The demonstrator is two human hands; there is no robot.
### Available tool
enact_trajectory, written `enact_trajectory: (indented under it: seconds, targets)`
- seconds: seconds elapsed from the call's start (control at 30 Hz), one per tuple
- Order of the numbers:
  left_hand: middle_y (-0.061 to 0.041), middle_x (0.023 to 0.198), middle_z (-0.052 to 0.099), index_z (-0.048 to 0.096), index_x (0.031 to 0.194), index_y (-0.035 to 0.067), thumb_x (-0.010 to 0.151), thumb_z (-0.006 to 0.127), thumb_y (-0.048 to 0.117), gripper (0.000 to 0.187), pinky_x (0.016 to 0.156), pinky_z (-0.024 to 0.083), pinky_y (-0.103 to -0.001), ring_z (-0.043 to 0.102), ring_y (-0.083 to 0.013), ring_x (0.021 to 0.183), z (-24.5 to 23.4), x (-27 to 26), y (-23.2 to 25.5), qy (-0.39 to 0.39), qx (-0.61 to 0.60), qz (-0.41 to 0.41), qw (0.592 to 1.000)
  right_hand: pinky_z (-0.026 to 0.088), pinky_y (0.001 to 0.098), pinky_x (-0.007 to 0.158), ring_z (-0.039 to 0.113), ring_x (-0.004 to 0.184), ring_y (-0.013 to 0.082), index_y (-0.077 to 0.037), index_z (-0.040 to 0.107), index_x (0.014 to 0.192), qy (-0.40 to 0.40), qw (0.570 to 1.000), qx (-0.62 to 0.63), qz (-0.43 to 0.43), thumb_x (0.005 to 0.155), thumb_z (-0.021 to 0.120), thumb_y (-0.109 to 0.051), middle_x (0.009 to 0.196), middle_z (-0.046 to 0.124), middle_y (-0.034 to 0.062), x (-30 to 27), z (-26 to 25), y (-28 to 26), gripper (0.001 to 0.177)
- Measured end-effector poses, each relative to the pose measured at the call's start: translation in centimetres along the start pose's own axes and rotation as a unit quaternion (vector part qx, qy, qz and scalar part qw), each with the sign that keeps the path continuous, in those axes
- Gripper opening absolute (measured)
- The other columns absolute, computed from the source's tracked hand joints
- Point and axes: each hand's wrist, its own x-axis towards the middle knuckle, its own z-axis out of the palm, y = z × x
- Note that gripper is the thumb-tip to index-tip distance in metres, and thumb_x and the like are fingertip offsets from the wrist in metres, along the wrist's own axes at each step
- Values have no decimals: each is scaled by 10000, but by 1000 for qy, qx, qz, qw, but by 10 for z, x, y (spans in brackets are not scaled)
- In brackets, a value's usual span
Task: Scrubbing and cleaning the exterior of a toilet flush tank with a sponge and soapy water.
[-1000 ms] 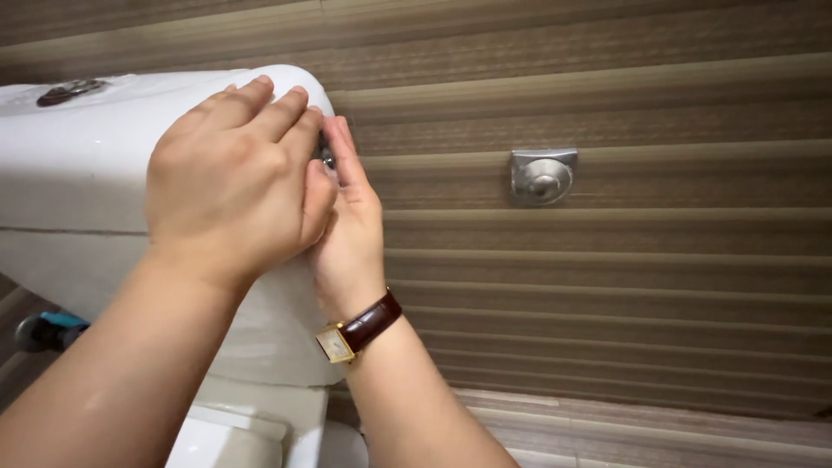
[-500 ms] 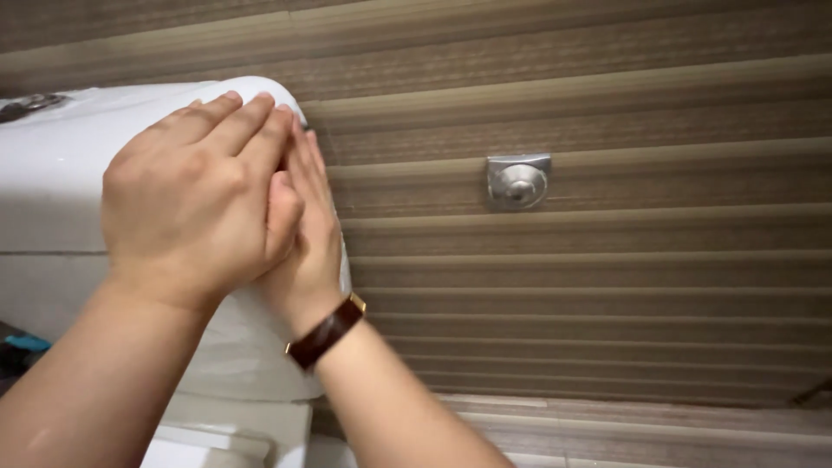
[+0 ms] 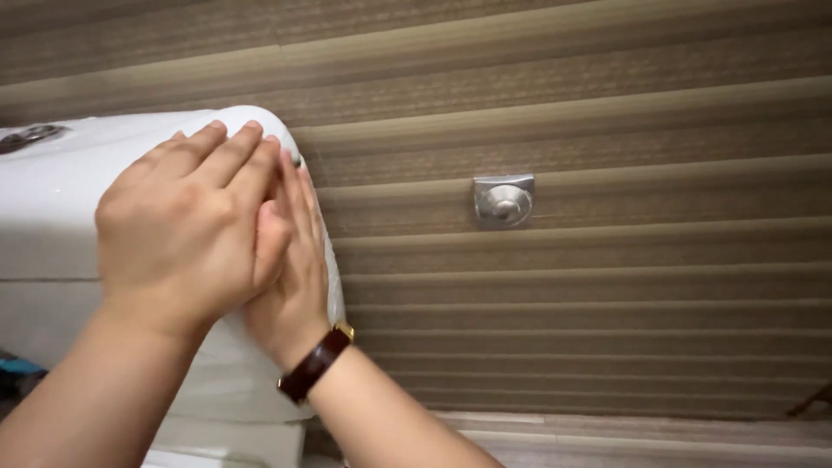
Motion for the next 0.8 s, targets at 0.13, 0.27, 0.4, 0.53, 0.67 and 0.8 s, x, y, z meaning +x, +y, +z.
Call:
enact_trajectory:
  seconds: [0.13,0.27,0.4,0.53,0.67,0.8]
  targets:
    - [-76,1208,762,804,1137,89,838,608,282,406,998,542,-379,714,-256,1117,-1,1,2,-6,0,-6,1000,228,455,1388,335,1576,331,-27,385,1607,13,999,41,-2,1112,354,-344,1630,390,193,37,4,40,589]
    - [-85,1227,759,801,1154,80,815,600,275,439,999,549,-379,723,-248,1119,-1,2,1,-2,13,2,1000,296,465,1335,358,1572,355,-53,411,1571,-13,996,76,42,1126,326,-389,1664,379,197,39,6,43,564]
    - [-134,1274,745,791,1237,35,816,593,258,516,984,552,-398,719,-272,1097,-3,3,0,14,-18,1,1000,256,433,1345,384,1540,304,-76,416,1552,33,999,-21,-1,1233,351,-378,1654,436,144,-6,9,3,444]
    - [-95,1223,757,806,1150,75,810,607,270,439,981,553,-386,722,-260,1110,-1,1,2,-2,1,5,1000,206,521,1402,332,1599,356,-33,401,1600,21,999,10,28,1190,343,-320,1647,404,187,-35,3,-1,504]
    - [-61,1203,771,817,1085,101,795,639,304,397,1001,539,-366,714,-242,1125,1,0,3,-8,41,23,999,272,430,1319,383,1559,319,-30,430,1545,33,991,76,104,1152,358,-319,1620,438,154,-1,13,53,493]
    - [-49,1210,768,814,1081,117,838,659,337,363,1025,517,-350,696,-231,1149,2,-1,4,-12,65,30,997,395,401,1168,468,1438,336,-50,417,1564,-1,952,221,212,1069,402,-331,1583,444,197,42,15,76,569]
